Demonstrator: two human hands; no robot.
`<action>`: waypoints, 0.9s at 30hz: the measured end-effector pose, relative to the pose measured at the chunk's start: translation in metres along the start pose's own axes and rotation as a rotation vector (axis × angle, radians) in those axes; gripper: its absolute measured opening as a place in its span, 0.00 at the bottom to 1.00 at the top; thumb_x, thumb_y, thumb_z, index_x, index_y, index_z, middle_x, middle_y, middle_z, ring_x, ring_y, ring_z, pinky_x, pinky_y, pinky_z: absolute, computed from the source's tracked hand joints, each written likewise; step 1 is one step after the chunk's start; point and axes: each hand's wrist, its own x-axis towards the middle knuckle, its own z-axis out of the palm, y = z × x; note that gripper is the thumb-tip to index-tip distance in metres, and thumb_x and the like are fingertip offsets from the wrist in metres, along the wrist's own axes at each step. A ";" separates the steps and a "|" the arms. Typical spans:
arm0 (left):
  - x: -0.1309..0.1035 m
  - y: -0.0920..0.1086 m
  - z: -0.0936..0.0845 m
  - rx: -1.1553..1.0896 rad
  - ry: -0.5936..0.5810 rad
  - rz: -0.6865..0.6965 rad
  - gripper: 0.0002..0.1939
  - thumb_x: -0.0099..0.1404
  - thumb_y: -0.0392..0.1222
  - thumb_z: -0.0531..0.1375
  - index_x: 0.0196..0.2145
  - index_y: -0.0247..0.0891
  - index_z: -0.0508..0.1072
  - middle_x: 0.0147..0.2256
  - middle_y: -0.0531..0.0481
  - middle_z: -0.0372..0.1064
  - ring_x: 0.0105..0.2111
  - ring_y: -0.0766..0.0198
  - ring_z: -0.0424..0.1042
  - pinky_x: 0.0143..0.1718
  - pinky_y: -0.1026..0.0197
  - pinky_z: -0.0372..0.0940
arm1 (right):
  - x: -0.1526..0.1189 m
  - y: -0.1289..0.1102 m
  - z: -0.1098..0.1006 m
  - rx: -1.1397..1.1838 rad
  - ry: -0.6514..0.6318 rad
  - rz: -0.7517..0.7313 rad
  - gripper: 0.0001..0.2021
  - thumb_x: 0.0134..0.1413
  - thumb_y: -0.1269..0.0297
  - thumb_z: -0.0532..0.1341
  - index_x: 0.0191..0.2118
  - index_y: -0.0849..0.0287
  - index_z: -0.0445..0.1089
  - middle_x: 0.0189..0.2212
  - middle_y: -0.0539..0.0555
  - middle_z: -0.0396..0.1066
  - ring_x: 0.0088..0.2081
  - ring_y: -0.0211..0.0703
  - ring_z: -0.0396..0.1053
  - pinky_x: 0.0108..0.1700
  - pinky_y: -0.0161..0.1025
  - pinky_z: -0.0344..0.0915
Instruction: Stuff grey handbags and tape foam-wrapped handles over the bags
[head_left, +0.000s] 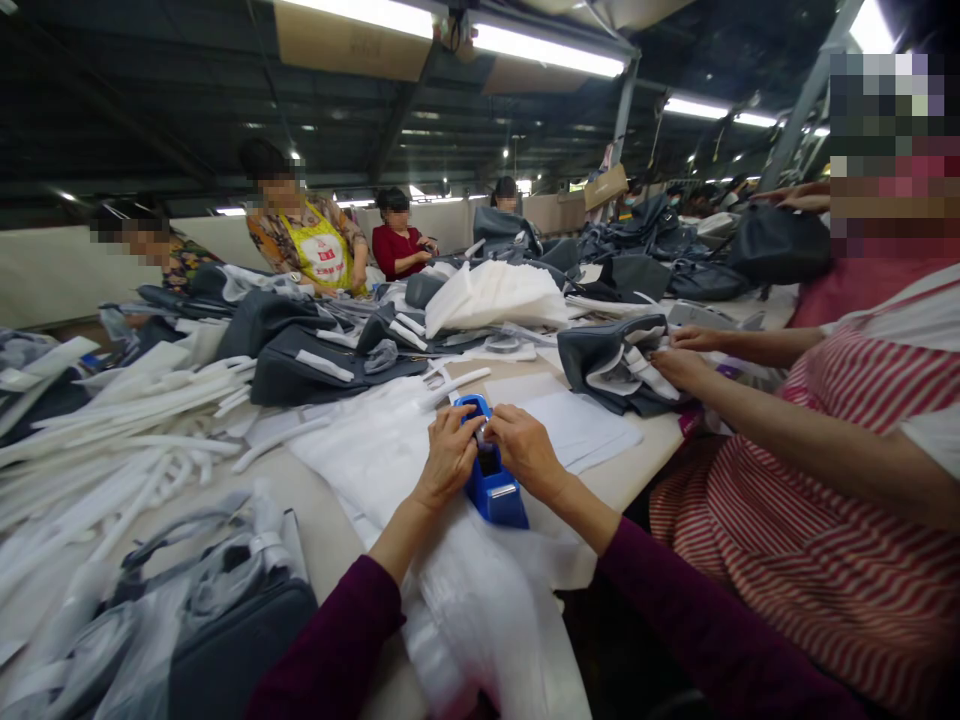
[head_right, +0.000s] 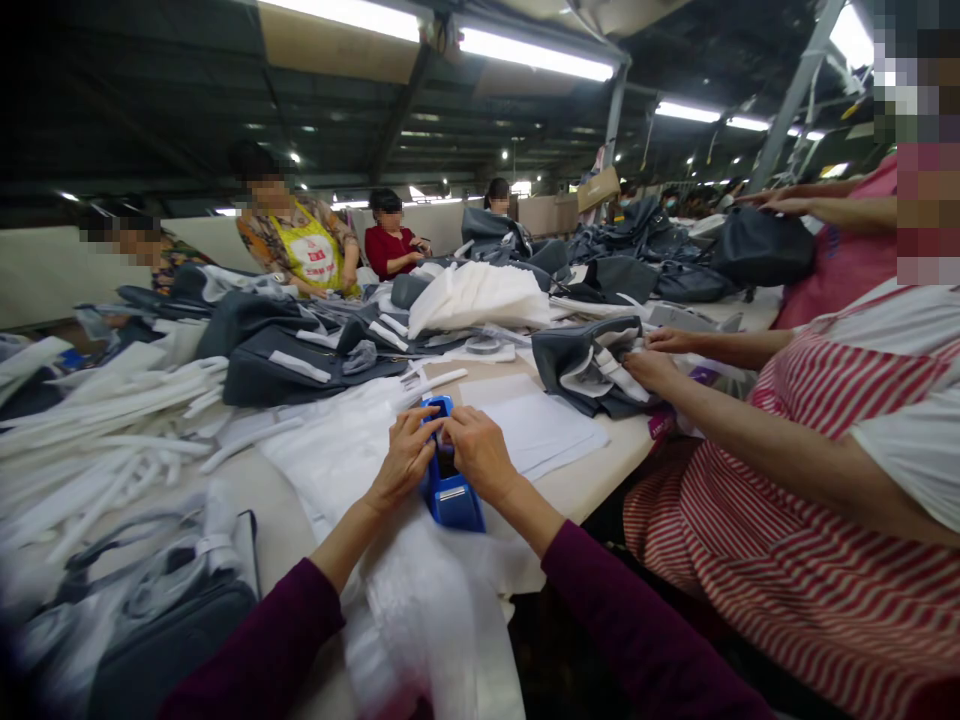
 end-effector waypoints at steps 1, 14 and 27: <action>0.000 0.000 0.000 -0.004 0.000 -0.001 0.20 0.63 0.33 0.49 0.50 0.38 0.71 0.55 0.42 0.62 0.57 0.51 0.56 0.57 0.45 0.53 | -0.002 -0.001 -0.001 0.008 0.001 0.010 0.10 0.56 0.77 0.55 0.28 0.58 0.69 0.30 0.53 0.67 0.37 0.43 0.63 0.41 0.38 0.59; 0.002 0.003 -0.003 -0.013 0.013 -0.024 0.21 0.63 0.32 0.49 0.51 0.37 0.71 0.54 0.42 0.63 0.56 0.50 0.56 0.55 0.45 0.54 | -0.061 -0.050 -0.045 0.084 0.134 0.005 0.12 0.62 0.74 0.54 0.28 0.57 0.68 0.28 0.52 0.68 0.33 0.41 0.63 0.38 0.41 0.58; 0.009 0.056 -0.071 0.018 0.152 0.052 0.19 0.67 0.32 0.49 0.50 0.41 0.72 0.55 0.45 0.62 0.55 0.53 0.57 0.56 0.48 0.54 | -0.117 -0.071 -0.039 0.450 0.132 0.334 0.07 0.58 0.67 0.57 0.31 0.55 0.71 0.28 0.53 0.68 0.32 0.43 0.65 0.36 0.41 0.62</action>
